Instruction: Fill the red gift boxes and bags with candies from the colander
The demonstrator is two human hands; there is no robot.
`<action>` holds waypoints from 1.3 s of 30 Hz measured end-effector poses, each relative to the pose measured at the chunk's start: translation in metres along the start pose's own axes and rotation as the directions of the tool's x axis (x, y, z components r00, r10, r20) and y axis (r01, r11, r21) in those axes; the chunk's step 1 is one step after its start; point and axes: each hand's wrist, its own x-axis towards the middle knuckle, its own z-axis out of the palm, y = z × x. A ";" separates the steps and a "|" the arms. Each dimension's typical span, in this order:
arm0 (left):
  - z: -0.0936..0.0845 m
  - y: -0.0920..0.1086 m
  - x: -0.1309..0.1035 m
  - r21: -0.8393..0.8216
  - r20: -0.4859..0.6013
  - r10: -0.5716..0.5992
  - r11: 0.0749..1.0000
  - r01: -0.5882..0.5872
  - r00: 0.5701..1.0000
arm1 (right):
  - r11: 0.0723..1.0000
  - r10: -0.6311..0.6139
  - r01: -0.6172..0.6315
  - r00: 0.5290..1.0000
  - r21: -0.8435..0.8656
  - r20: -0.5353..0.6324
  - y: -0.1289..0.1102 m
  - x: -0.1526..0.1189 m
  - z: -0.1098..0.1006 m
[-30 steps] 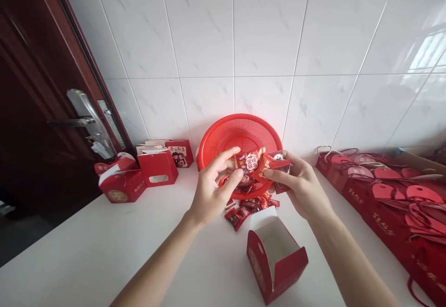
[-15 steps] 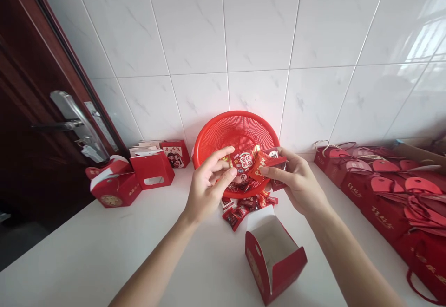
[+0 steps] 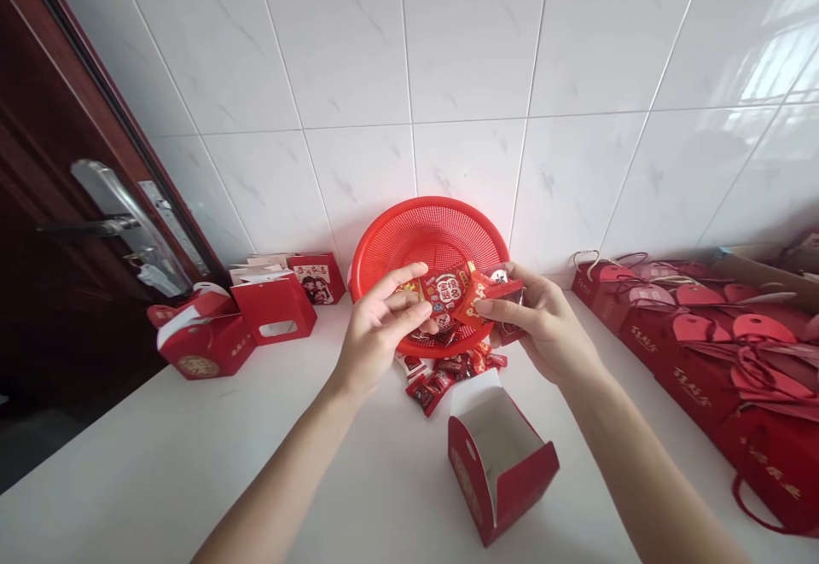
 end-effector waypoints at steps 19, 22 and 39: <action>0.008 -0.006 -0.006 0.185 -0.009 0.124 0.975 -0.120 0.992 | 0.997 -0.006 0.008 1.000 -0.074 0.030 0.002 0.000 0.001; 0.007 -0.006 -0.006 0.206 -0.002 0.147 0.968 -0.144 0.989 | 0.997 -0.002 0.005 1.000 -0.081 0.031 0.003 0.001 0.001; -0.001 -0.017 -0.003 0.321 -0.037 0.514 0.818 -0.477 0.857 | 0.995 0.091 -0.092 0.995 0.028 0.051 -0.008 0.001 -0.008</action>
